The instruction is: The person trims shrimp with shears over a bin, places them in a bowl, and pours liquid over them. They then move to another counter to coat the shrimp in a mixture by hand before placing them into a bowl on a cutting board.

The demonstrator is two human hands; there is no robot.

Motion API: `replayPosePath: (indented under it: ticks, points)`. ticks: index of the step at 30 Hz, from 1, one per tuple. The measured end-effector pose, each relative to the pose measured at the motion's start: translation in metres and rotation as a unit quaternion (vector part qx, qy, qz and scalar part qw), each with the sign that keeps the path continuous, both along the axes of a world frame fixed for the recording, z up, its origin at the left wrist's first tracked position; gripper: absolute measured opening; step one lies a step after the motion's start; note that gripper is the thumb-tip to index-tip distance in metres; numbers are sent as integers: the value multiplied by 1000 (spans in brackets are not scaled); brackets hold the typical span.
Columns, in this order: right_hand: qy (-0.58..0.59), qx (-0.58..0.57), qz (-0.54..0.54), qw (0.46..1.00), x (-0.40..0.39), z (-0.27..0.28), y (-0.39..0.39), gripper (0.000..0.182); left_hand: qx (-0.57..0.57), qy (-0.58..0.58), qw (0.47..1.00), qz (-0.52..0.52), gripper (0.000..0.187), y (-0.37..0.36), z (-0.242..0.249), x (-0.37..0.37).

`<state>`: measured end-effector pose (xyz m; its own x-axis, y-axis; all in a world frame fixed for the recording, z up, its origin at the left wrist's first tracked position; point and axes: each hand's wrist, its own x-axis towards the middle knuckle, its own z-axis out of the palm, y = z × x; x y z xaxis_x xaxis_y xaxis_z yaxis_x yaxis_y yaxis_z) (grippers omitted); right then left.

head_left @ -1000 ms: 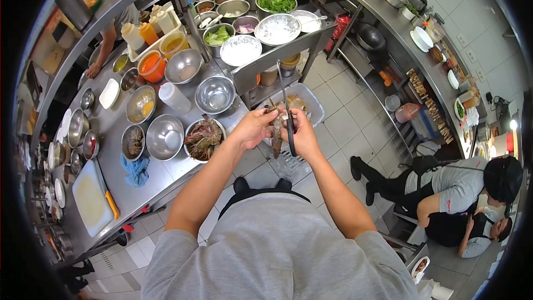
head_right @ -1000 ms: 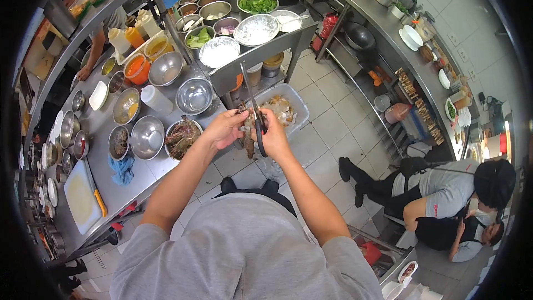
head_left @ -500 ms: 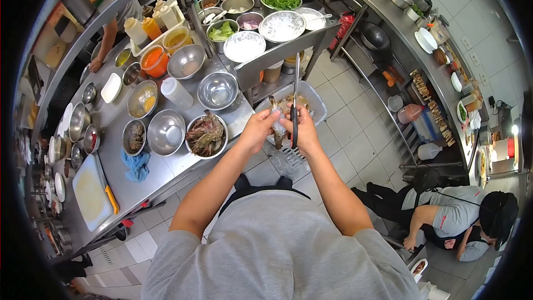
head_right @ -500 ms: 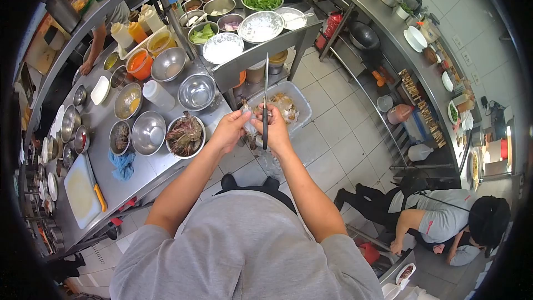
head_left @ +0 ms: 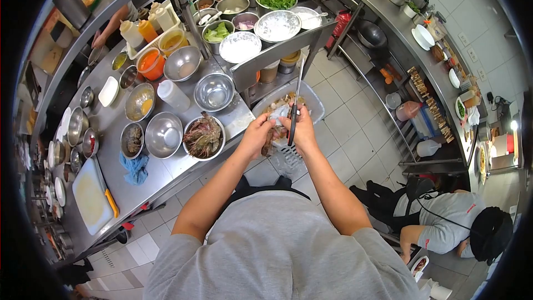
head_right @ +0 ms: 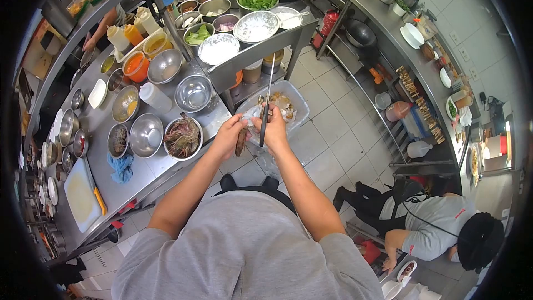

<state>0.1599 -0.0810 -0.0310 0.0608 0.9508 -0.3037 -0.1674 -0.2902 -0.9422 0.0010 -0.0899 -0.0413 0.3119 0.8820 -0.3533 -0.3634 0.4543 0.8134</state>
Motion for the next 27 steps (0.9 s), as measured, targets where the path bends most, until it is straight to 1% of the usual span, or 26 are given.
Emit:
replayPosePath:
  ticks: [1,2,4,5,6,7,8,10,11,13,17,19,20,22,23,25,26,27]
  points:
    - [-29,1,3,1000,-1,0,0,55,-17,6,1000,3,30,1,0,-1]
    - [-29,1,4,1000,2,-7,0,55,-17,6,1000,3,30,1,-1,-2]
    - [-87,81,40,992,13,-20,1,60,-14,9,999,35,31,0,-5,-5]
    - [-87,82,42,992,22,-21,-4,60,-14,10,999,37,31,2,-5,-8]
    - [-193,134,73,969,33,-11,-13,60,-18,21,999,29,29,4,-4,-13]
    - [-296,186,103,931,44,1,-22,61,-22,32,999,22,27,5,-4,-19]
    - [-295,186,108,931,56,12,-32,61,-22,32,999,26,27,7,-6,-25]
    - [-341,117,222,906,79,39,-51,58,-41,18,999,3,29,11,-11,-34]
    - [-341,117,222,906,85,51,-59,58,-40,17,999,3,29,12,-11,-37]
    - [-391,59,268,879,92,71,-70,55,-51,15,999,-4,34,15,-7,-40]
    - [-392,45,282,874,97,80,-76,55,-46,43,998,-25,35,18,-5,-36]
    - [-414,81,284,861,98,75,-76,55,-33,62,997,-43,37,21,-9,-33]
    - [-414,80,281,862,98,75,-76,55,-33,62,996,-46,37,22,-11,-31]
    - [-409,40,280,867,96,78,-76,55,-24,77,995,-61,37,23,-9,-29]
    - [-410,39,279,868,94,81,-76,55,-24,77,995,-62,37,24,-9,-28]
    - [-411,10,238,880,90,85,-76,52,-38,76,994,-76,35,25,-8,-29]
    - [-412,12,238,879,90,84,-76,52,-37,75,994,-75,35,26,-7,-29]
    - [-396,28,214,892,92,81,-78,53,-46,63,995,-69,33,26,-6,-29]
